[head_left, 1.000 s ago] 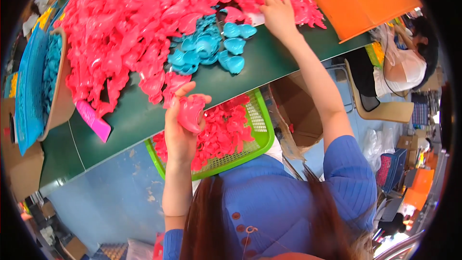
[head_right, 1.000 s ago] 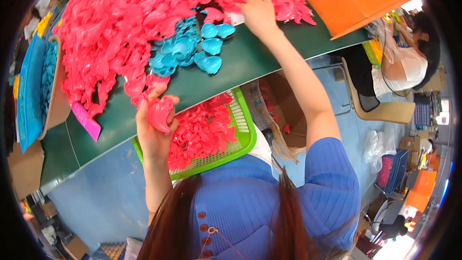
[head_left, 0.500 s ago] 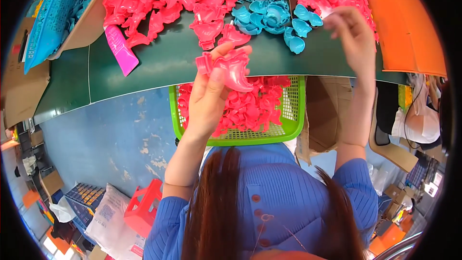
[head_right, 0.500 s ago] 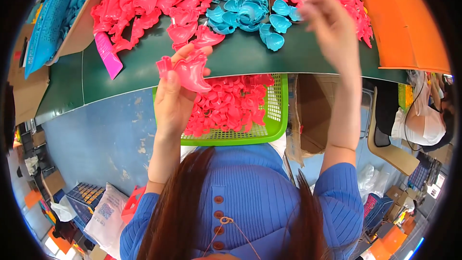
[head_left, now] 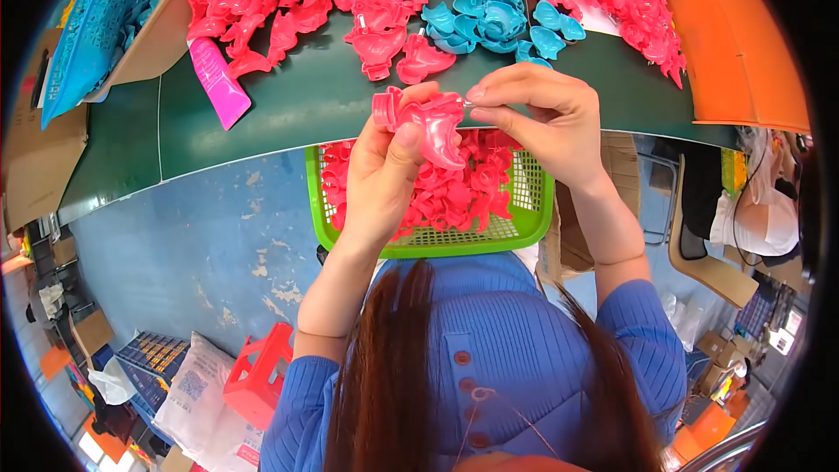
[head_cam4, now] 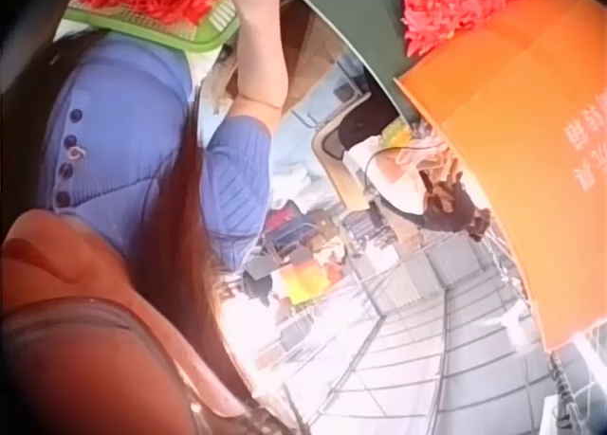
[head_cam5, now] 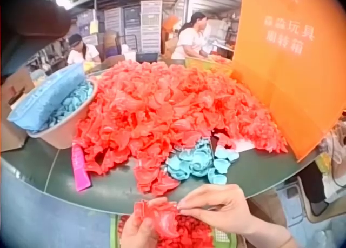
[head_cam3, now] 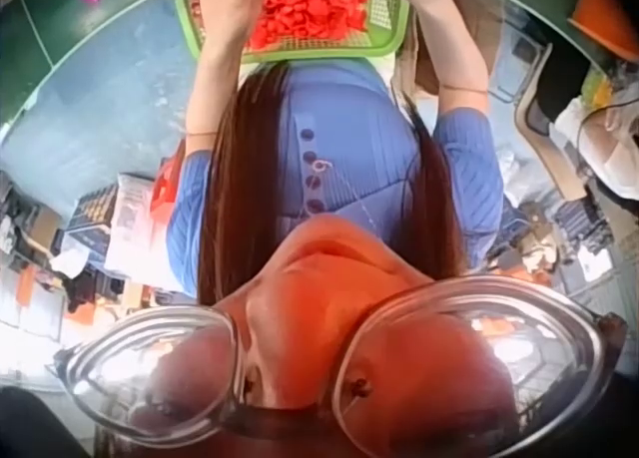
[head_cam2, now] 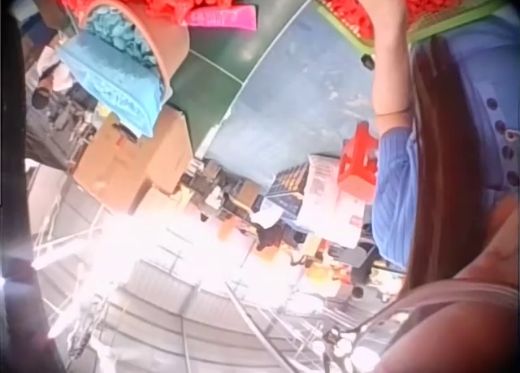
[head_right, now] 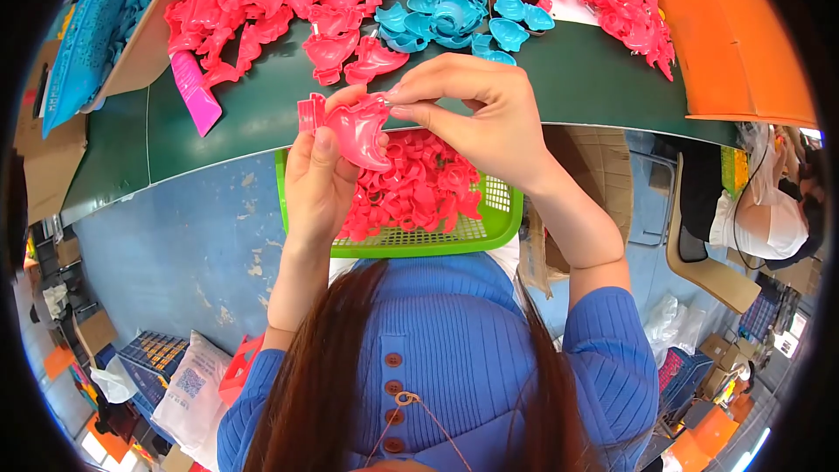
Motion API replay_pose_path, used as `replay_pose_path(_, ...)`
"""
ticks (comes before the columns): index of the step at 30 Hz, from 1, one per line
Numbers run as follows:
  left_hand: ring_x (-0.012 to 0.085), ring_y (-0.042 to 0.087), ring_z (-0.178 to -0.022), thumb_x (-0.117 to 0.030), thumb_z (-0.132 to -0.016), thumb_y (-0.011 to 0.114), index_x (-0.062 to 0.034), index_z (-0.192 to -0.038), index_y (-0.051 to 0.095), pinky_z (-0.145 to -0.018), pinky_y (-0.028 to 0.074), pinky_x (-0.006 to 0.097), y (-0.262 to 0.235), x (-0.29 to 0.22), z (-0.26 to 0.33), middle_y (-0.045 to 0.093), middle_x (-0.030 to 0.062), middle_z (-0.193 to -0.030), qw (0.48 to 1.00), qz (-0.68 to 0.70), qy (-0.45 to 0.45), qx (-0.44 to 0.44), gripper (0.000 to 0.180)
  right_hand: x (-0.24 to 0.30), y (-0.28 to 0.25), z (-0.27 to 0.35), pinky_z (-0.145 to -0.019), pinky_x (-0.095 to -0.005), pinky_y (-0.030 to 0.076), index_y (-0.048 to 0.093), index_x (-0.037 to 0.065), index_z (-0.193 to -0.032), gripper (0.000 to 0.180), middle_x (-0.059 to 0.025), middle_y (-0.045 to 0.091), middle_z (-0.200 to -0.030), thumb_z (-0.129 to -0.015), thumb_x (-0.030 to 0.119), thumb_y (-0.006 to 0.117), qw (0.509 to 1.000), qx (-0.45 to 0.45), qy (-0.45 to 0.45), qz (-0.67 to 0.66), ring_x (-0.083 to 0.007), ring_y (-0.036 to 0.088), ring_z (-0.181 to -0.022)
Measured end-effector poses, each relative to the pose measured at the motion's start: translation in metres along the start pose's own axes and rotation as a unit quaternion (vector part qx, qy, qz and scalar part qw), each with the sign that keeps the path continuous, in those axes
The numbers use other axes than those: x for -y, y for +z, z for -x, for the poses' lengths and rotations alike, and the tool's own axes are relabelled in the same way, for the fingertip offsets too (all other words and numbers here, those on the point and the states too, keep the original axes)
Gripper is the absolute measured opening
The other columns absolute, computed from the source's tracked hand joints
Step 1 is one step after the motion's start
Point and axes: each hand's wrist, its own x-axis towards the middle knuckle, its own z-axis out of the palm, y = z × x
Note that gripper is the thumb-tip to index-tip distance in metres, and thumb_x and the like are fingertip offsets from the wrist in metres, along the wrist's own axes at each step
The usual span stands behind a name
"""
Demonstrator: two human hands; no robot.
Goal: Assembling small plastic toy components by hand.
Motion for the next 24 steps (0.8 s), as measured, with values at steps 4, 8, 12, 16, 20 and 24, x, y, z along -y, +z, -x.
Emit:
replay_pose_path(4,0.0169,0.054,-0.105,-0.032,-0.093,0.047,0.0028,-0.128,0.036,-0.085,0.049,0.031,-0.001,0.0,0.001,0.048,0.0118,-0.122,1.0,-0.015,0.01,-0.002,0.051,0.005,0.0,0.002,-0.067,-0.0233,0.05,0.066,-0.004,-0.09,0.015,-0.0116,0.063,-0.086,-0.075,-0.008,0.064,0.997,0.002,0.071,-0.031,-0.0138,0.061,-0.075)
replay_pose_path(8,0.0168,0.053,-0.107,-0.032,-0.092,0.049,0.0022,-0.128,0.039,-0.088,0.048,0.032,-0.001,0.0,0.001,0.047,0.0111,-0.125,0.999,-0.031,0.006,-0.004,0.051,0.012,0.001,0.001,-0.064,-0.0219,0.049,0.065,-0.005,-0.091,0.014,-0.0111,0.063,-0.087,-0.077,-0.007,0.063,0.985,-0.011,0.134,-0.112,-0.0119,0.06,-0.071)
replay_pose_path(12,0.0134,0.053,-0.104,-0.03,-0.088,0.057,-0.0005,-0.125,0.043,-0.092,0.041,0.028,0.004,0.0,0.001,0.054,0.0086,-0.116,1.0,0.006,0.013,-0.021,0.049,0.008,0.002,0.003,-0.063,-0.0218,0.049,0.065,-0.006,-0.09,0.013,-0.0103,0.062,-0.086,-0.077,-0.006,0.063,0.992,-0.002,0.113,-0.059,-0.0114,0.059,-0.07)
replay_pose_path(16,0.0152,0.053,-0.105,-0.033,-0.088,0.056,0.0016,-0.125,0.044,-0.091,0.043,0.03,-0.001,0.0,0.002,0.052,0.0099,-0.12,0.999,-0.04,0.021,-0.008,0.051,0.01,0.003,0.003,-0.062,-0.0214,0.049,0.065,-0.005,-0.087,0.009,-0.0089,0.062,-0.083,-0.078,-0.006,0.063,0.997,0.003,0.074,-0.015,-0.011,0.059,-0.07)
replay_pose_path(20,0.0169,0.055,-0.104,-0.036,-0.089,0.054,0.0039,-0.127,0.041,-0.09,0.046,0.031,-0.005,-0.004,0.002,0.052,0.0112,-0.12,0.999,-0.039,-0.018,0.009,0.057,0.009,0.005,0.003,-0.061,-0.0229,0.049,0.064,-0.003,-0.083,0.009,-0.0093,0.063,-0.08,-0.075,-0.007,0.064,0.968,-0.02,0.198,-0.155,-0.0133,0.06,-0.071)
replay_pose_path(24,0.0134,0.054,-0.103,-0.03,-0.085,0.063,0.0023,-0.122,0.048,-0.09,0.042,0.028,0.0,0.005,0.009,0.056,0.0087,-0.115,0.993,-0.092,0.054,-0.044,0.051,0.002,0.013,0.013,-0.063,-0.0285,0.05,0.062,-0.004,-0.079,0.012,-0.0123,0.064,-0.079,-0.069,-0.01,0.066,0.992,-0.018,-0.069,0.101,-0.0194,0.062,-0.073)
